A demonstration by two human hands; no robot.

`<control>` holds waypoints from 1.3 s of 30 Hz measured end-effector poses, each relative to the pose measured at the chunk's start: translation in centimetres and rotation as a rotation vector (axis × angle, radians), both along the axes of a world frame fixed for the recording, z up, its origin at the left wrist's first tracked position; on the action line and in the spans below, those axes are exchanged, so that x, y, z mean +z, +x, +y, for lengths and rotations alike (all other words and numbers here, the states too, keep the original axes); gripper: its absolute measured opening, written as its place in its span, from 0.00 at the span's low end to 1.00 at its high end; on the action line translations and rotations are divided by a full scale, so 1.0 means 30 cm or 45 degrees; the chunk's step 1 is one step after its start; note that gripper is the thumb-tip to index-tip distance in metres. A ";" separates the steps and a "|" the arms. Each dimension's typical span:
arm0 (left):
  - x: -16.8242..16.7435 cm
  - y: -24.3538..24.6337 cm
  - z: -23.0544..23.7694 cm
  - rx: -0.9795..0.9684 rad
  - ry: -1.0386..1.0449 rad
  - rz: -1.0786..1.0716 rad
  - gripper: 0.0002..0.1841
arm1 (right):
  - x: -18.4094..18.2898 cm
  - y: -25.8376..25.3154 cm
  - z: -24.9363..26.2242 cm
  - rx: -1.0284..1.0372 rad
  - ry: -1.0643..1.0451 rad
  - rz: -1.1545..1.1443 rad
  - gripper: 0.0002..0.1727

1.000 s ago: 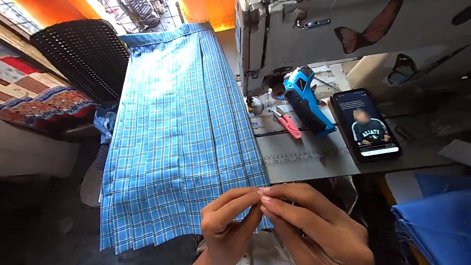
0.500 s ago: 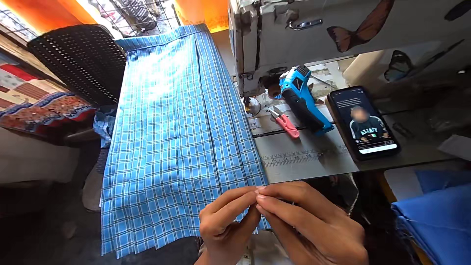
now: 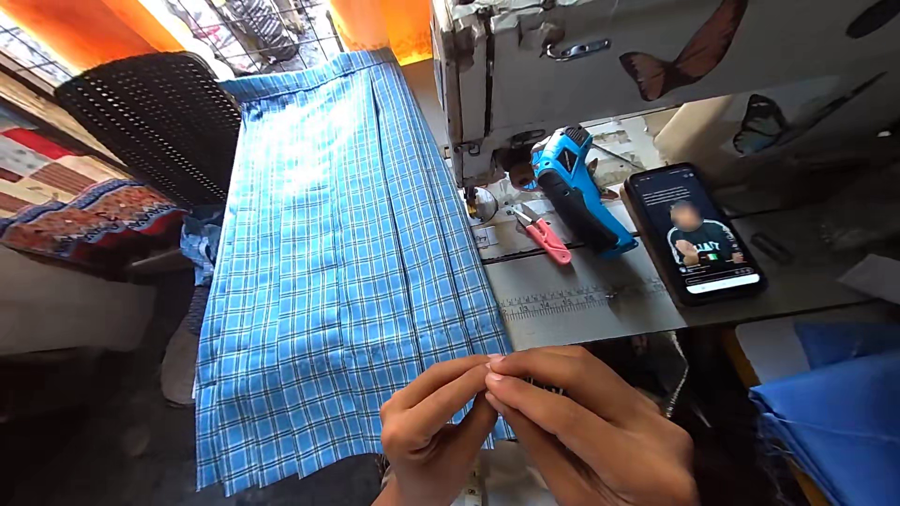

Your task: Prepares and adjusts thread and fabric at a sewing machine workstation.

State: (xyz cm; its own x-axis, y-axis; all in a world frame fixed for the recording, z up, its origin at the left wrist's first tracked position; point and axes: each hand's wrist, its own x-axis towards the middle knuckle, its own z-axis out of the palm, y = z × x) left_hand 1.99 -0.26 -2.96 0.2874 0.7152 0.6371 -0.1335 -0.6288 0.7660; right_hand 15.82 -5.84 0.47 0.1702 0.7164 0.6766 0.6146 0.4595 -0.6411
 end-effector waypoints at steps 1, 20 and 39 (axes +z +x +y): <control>0.000 0.000 0.000 0.002 -0.001 0.001 0.09 | 0.000 0.001 0.000 0.001 0.000 -0.004 0.03; 0.001 0.006 0.000 0.000 -0.001 0.002 0.09 | -0.001 0.012 -0.004 0.019 0.003 -0.032 0.04; 0.000 0.007 0.001 0.008 0.029 0.005 0.10 | 0.002 0.013 -0.001 0.009 0.011 -0.044 0.04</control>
State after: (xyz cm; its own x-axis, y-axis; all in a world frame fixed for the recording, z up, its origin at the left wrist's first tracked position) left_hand 2.21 -0.23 -2.95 0.2855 0.7021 0.6523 -0.1265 -0.6471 0.7518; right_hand 16.22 -5.87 0.53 0.1420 0.7117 0.6879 0.6331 0.4689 -0.6158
